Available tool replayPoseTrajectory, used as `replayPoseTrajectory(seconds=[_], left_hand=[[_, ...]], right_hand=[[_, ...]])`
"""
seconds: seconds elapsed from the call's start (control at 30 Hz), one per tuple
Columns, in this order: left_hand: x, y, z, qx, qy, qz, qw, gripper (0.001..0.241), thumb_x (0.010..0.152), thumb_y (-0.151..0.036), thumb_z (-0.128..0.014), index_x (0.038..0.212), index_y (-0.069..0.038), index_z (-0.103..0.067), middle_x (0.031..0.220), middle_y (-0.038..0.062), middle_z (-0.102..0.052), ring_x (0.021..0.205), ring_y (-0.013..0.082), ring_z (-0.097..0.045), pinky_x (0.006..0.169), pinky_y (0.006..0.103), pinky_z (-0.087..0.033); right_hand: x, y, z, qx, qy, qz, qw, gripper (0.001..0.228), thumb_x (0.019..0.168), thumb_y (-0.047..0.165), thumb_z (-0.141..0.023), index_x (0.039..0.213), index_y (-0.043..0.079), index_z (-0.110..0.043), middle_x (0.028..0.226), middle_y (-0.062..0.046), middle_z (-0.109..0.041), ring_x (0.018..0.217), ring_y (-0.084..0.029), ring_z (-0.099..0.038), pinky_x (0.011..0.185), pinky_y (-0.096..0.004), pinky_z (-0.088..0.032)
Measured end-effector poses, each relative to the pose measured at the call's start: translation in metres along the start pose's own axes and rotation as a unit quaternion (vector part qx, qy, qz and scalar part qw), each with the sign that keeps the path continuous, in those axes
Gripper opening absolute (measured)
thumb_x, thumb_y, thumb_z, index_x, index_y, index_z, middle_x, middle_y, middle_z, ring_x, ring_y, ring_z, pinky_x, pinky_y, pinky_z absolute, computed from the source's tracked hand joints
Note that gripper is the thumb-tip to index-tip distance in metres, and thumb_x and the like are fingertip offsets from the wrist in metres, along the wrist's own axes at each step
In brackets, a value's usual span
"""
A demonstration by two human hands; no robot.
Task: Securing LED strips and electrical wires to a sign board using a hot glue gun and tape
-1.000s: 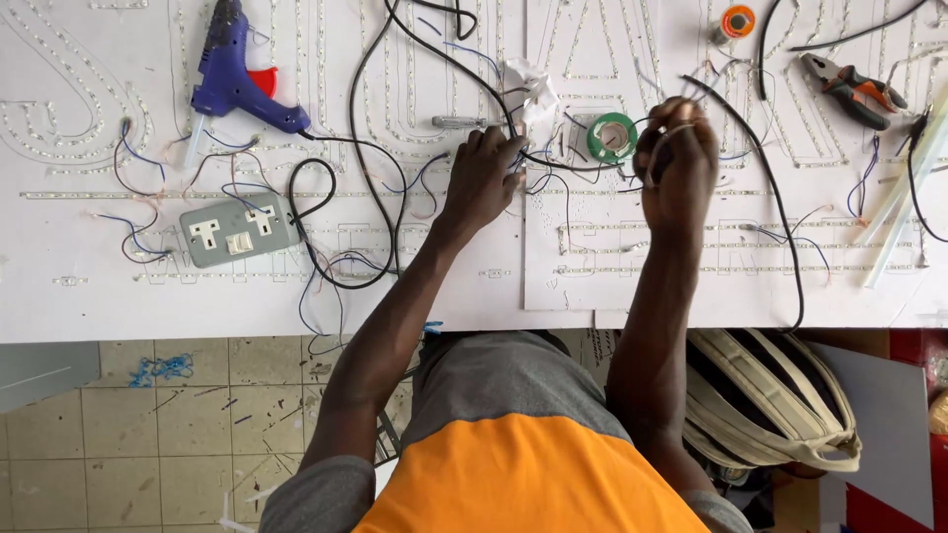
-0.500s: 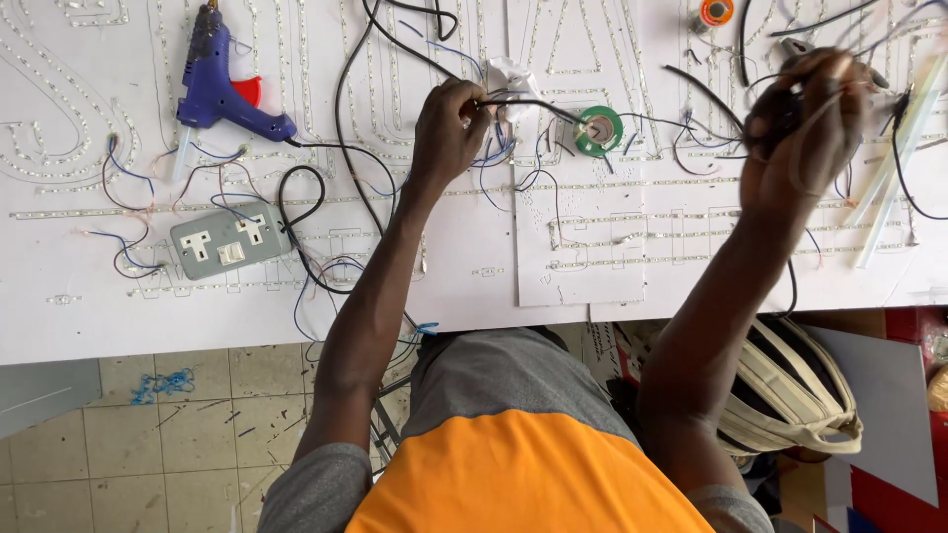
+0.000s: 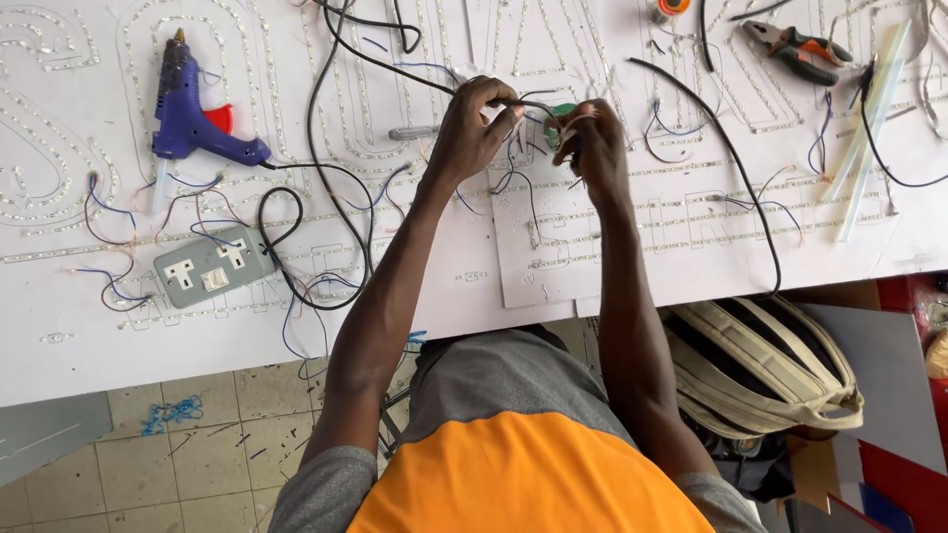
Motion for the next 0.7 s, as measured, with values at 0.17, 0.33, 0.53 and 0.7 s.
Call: replayPoseTrajectory(seconds=[0.17,0.33,0.53,0.7], left_hand=[[0.005,-0.008,-0.004,-0.069,-0.048,0.007,0.996,0.006,0.099,-0.005,-0.07,0.104,-0.006,-0.073,0.1,0.009,-0.078,0.094,0.022,-0.073,0.08,0.0357,-0.06],[-0.008,0.005,0.016,-0.065,-0.09,0.094,0.989,0.01,0.102,-0.021,-0.075,0.097,-0.012,-0.072,0.088,0.0,-0.071,0.074,0.0137,-0.063,0.067,0.0335,-0.049],[-0.01,-0.001,-0.009,-0.128,-0.012,0.095,0.987,0.005,0.102,-0.015,-0.081,0.105,-0.018,-0.083,0.066,-0.001,-0.06,0.067,0.0127,-0.06,0.066,0.0329,-0.051],[-0.021,0.017,-0.013,-0.084,0.025,0.143,0.986,0.01,0.103,-0.023,-0.079,0.098,-0.015,-0.08,0.065,0.013,-0.067,0.06,0.0258,-0.058,0.064,0.041,-0.048]], right_hand=[[0.0,-0.014,0.009,0.021,-0.018,0.012,1.0,0.021,0.123,0.027,-0.044,0.111,0.015,-0.057,0.086,-0.007,-0.07,0.07,-0.016,-0.064,0.047,-0.027,-0.041],[0.015,-0.032,0.127,0.022,-0.231,0.069,0.97,0.018,0.114,0.017,-0.047,0.108,0.012,-0.063,0.068,-0.002,-0.06,0.052,-0.011,-0.045,0.044,-0.027,-0.032],[0.011,0.012,0.041,0.027,-0.068,0.069,0.995,0.028,0.115,0.022,-0.06,0.133,0.007,-0.076,0.07,0.0,-0.054,0.057,-0.003,-0.048,0.049,-0.016,-0.037],[-0.002,0.009,-0.067,-0.057,0.11,0.066,0.99,0.027,0.112,0.021,-0.065,0.128,0.01,-0.083,0.068,-0.002,-0.061,0.061,-0.006,-0.053,0.052,-0.022,-0.037]])
Point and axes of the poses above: each hand's wrist, its own x-axis towards the middle knuckle, its own z-axis out of the back of the hand, y = z × x, the point moved 10 cm from there along x, towards the middle knuckle
